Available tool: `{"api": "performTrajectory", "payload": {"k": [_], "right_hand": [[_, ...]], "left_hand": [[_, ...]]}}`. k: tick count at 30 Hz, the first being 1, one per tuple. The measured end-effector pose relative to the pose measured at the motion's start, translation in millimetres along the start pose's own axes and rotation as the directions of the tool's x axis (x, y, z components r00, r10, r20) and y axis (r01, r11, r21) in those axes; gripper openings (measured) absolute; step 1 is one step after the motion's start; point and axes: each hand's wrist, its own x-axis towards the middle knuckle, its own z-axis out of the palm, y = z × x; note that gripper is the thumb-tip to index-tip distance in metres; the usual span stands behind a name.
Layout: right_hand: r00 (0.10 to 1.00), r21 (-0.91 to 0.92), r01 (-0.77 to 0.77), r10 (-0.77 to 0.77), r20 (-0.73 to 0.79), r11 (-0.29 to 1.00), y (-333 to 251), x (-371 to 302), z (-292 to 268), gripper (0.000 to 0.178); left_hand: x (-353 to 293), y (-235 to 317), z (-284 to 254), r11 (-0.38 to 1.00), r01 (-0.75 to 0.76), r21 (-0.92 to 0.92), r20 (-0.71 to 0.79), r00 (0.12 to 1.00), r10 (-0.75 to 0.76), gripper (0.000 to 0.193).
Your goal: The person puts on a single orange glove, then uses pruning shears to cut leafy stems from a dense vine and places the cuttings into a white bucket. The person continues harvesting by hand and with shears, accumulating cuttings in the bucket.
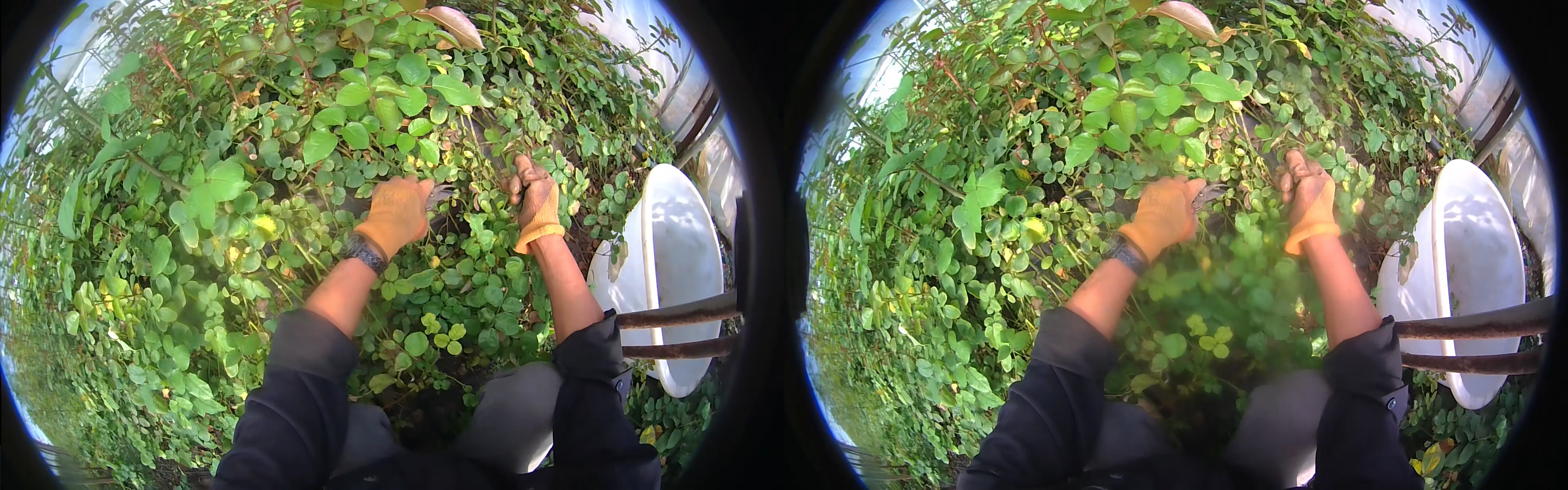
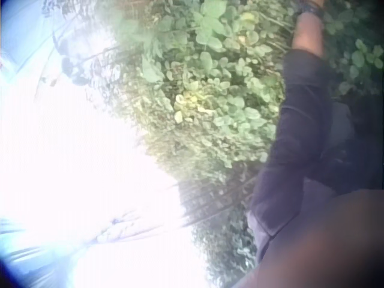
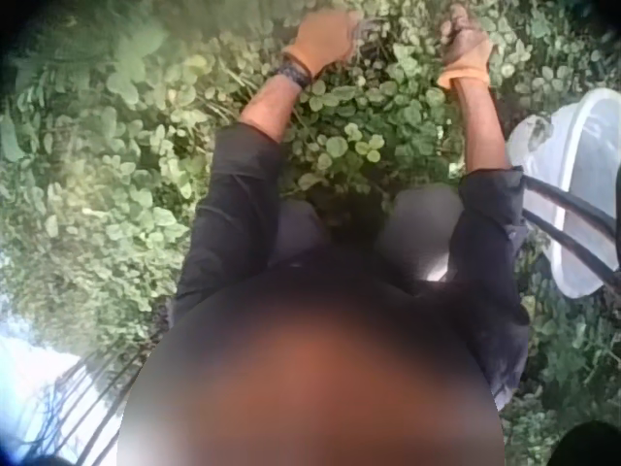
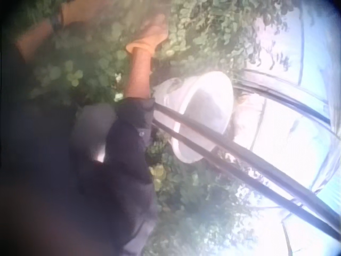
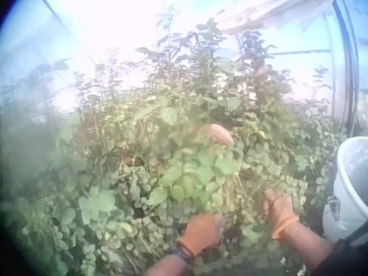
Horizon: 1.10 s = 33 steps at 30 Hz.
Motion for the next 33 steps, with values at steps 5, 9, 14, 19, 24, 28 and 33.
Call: {"api": "performTrajectory", "payload": {"k": [5,9,14,19,24,28,33], "right_hand": [[0.992,0.047,0.099,-0.102,0.072,0.994,5.9,-11.4,-9.9,0.022],[0.999,0.13,0.033,-0.037,0.028,0.991,-1.2,-21.2,2.0,0.015],[0.995,-0.056,0.028,-0.033,-0.099,0.998,-4.4,-14.6,-9.5,0.015],[0.901,-0.359,-0.395,0.281,-0.33,0.846,44.8,-108.6,-96.7,0.031],[0.972,-0.571,-0.232,0.171,-0.159,0.788,63.3,-188.4,-154.6,0.018],[0.989,-0.565,0.098,-0.142,-0.034,0.819,-0.7,-186.7,-122.5,0.022],[0.979,0.126,0.199,-0.192,-0.067,0.972,-76.7,-190.4,-66.0,0.037]], "left_hand": [[-3.9,-12.5,12.9,0.993,-0.09,-0.072,-0.169,0.983,0.077,0.033],[-3.6,-16.7,22.1,0.988,-0.093,-0.124,-0.223,0.973,0.064,0.032],[4.3,-17.5,23.5,0.994,-0.051,-0.101,-0.12,0.992,0.039,0.036],[2.0,-19.9,18.5,0.988,-0.079,-0.13,-0.127,0.99,0.062,0.039],[0.2,-0.4,16.1,0.997,-0.076,0.002,-0.123,0.99,0.075,0.035],[3.2,10.6,3.7,0.995,-0.041,0.091,-0.028,0.999,0.043,0.037],[-2.1,10.9,-2.9,0.996,-0.072,0.045,-0.041,0.996,0.074,0.04]]}}
